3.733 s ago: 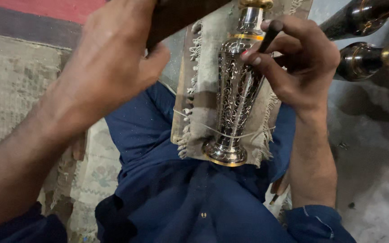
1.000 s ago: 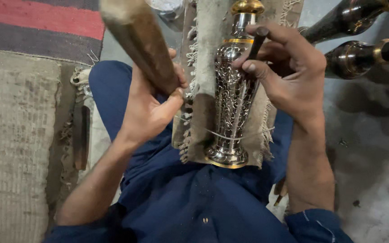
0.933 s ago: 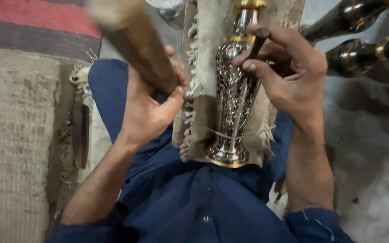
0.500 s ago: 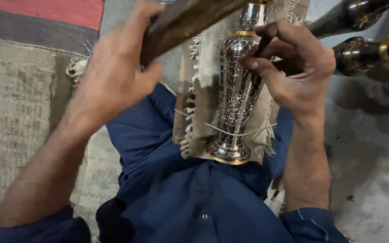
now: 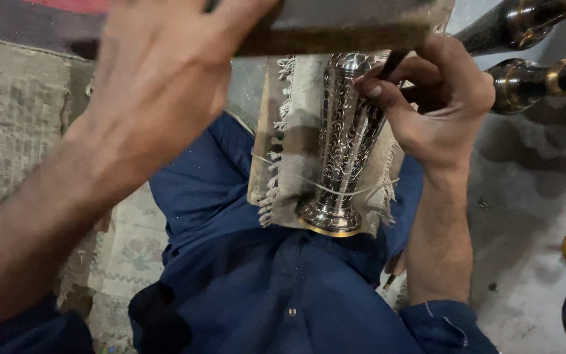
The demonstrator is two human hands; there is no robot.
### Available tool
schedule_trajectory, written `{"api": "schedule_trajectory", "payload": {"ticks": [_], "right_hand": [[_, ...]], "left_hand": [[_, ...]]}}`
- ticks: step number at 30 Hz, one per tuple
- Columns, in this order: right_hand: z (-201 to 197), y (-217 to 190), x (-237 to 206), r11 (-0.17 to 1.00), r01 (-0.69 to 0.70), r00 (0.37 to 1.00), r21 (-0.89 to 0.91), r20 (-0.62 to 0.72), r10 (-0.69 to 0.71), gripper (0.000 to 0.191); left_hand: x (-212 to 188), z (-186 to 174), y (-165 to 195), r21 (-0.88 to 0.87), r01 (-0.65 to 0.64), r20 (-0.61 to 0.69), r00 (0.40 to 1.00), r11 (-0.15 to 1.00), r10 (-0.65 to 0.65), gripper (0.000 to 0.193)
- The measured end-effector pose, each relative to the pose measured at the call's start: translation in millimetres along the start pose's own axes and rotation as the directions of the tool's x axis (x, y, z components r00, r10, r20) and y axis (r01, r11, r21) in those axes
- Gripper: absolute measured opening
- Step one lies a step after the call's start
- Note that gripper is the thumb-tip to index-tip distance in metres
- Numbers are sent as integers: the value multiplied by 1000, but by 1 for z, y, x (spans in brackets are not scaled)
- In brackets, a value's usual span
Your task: The person sits cross-legged on the floor with an ornate brass vase resting on a cloth pad on their lap. They hold a chisel against the vase's decorated surface and strike it with a wooden mallet, chasing the pattern, occasionally repositioning the chisel and steadying the vase.
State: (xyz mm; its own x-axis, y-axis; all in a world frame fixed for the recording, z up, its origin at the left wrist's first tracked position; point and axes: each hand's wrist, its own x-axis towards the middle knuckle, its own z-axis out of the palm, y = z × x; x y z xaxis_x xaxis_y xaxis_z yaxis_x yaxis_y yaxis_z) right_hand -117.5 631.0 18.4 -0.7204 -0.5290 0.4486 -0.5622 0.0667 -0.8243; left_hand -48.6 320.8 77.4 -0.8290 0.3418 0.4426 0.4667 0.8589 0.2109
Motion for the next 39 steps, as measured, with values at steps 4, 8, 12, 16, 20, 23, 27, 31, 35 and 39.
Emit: {"api": "schedule_trajectory", "payload": {"ticks": [4,8,12,16,20,23,27,31,35,39], "right_hand": [[0,2,5,996,86,996,-25,25,-85,44],[0,-1,6,998,56,998,27,31,-56,38],[-1,-4,8,999,22,999,-38,24,-22,40],[-2,-4,9,994,94,994,-61,53,-90,42],[-3,-7,7,999,31,999,-35,44,-29,38],[-3,-9,7,999,-17,999,-31,44,19,36],[-4,-10,11,999,33,998,-35,54,-31,36],[-4,-11,9,997,-70,997,13,19,70,38],[-8,-6,10,998,39,997,-58,73,-34,40],[-8,0,11,998,63,995,26,70,-65,41]], "left_hand": [[-1,0,0,-20,-39,-47,998,999,38,42],[2,0,0,100,14,36,999,995,-18,42],[2,6,-1,88,58,61,996,994,-63,39],[-3,8,-7,-66,53,10,999,996,-52,38],[-8,11,-12,-23,-12,-48,999,1000,10,32],[-9,13,-11,99,-44,-38,998,994,48,36],[-7,11,-12,-6,-11,-46,999,1000,11,34],[-5,9,-12,82,3,-16,1000,997,-2,34],[-5,11,-13,119,-41,-34,998,992,45,41],[-5,11,-17,-16,-38,-62,997,999,37,36]]}}
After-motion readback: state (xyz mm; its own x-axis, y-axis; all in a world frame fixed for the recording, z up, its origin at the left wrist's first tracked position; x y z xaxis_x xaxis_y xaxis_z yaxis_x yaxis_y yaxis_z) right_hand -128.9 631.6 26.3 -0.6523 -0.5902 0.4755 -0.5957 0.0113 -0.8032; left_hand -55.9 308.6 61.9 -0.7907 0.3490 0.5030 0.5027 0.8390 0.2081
